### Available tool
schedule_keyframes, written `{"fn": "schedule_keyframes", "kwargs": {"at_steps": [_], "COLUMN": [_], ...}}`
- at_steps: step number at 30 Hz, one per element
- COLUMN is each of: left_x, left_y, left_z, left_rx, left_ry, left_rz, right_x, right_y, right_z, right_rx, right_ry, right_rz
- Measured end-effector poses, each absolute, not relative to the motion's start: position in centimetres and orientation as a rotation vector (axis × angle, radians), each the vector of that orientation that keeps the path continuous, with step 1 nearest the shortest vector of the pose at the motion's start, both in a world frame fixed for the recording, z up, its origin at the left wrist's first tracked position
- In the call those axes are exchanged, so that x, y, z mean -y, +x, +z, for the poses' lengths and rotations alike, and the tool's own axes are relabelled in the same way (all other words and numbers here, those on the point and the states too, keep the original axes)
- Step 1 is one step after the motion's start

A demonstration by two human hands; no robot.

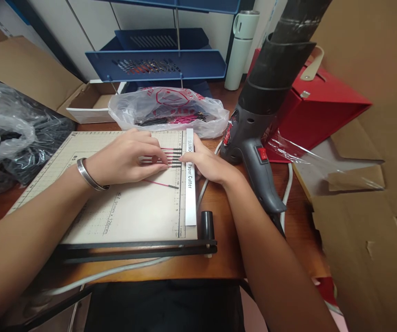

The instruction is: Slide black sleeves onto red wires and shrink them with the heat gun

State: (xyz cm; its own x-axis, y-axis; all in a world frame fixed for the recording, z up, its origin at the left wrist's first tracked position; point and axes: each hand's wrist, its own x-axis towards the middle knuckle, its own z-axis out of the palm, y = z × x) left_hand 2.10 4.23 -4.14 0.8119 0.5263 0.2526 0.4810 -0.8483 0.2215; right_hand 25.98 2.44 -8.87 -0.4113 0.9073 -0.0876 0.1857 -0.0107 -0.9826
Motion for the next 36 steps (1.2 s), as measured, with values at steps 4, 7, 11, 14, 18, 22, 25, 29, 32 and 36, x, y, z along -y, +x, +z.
{"fn": "schedule_keyframes", "kwargs": {"at_steps": [4, 7, 11, 14, 18, 22, 25, 29, 32, 36], "left_x": [-3.8, -3.3, -3.0, -2.8, -2.9, -3.1, -3.3, -3.5, -3.5, -3.5], "left_y": [2.1, 2.1, 2.3, 2.5, 2.6, 2.5, 2.3, 2.3, 2.3, 2.3], "left_z": [-3.6, -3.1, -2.8, -3.0, -3.2, -3.2, -3.3, -3.4, -3.6, -3.8], "left_rx": [-0.761, -0.701, -0.612, -0.586, -0.616, -0.658, -0.698, -0.725, -0.729, -0.735], "left_ry": [2.801, 2.767, 2.747, 2.768, 2.804, 2.795, 2.808, 2.821, 2.827, 2.838], "left_rz": [0.481, 0.41, 0.328, 0.304, 0.299, 0.315, 0.341, 0.359, 0.374, 0.401], "right_x": [-2.5, -2.6, -2.7, -2.7, -2.6, -2.4, -2.4, -2.6, -2.5, -2.6], "right_y": [26.1, 26.3, 26.4, 26.3, 26.2, 26.6, 27.0, 27.0, 26.9, 26.9], "right_z": [-8.9, -9.1, -9.3, -9.2, -8.9, -8.5, -8.3, -8.3, -8.3, -8.5], "right_rx": [1.65, 1.681, 1.684, 1.685, 1.681, 1.653, 1.739, 1.826, 1.832, 1.843], "right_ry": [-1.154, -1.152, -1.169, -1.137, -1.109, -1.139, -1.035, -0.953, -0.961, -0.962], "right_rz": [1.461, 1.426, 1.42, 1.414, 1.429, 1.563, 1.579, 1.5, 1.494, 1.483]}}
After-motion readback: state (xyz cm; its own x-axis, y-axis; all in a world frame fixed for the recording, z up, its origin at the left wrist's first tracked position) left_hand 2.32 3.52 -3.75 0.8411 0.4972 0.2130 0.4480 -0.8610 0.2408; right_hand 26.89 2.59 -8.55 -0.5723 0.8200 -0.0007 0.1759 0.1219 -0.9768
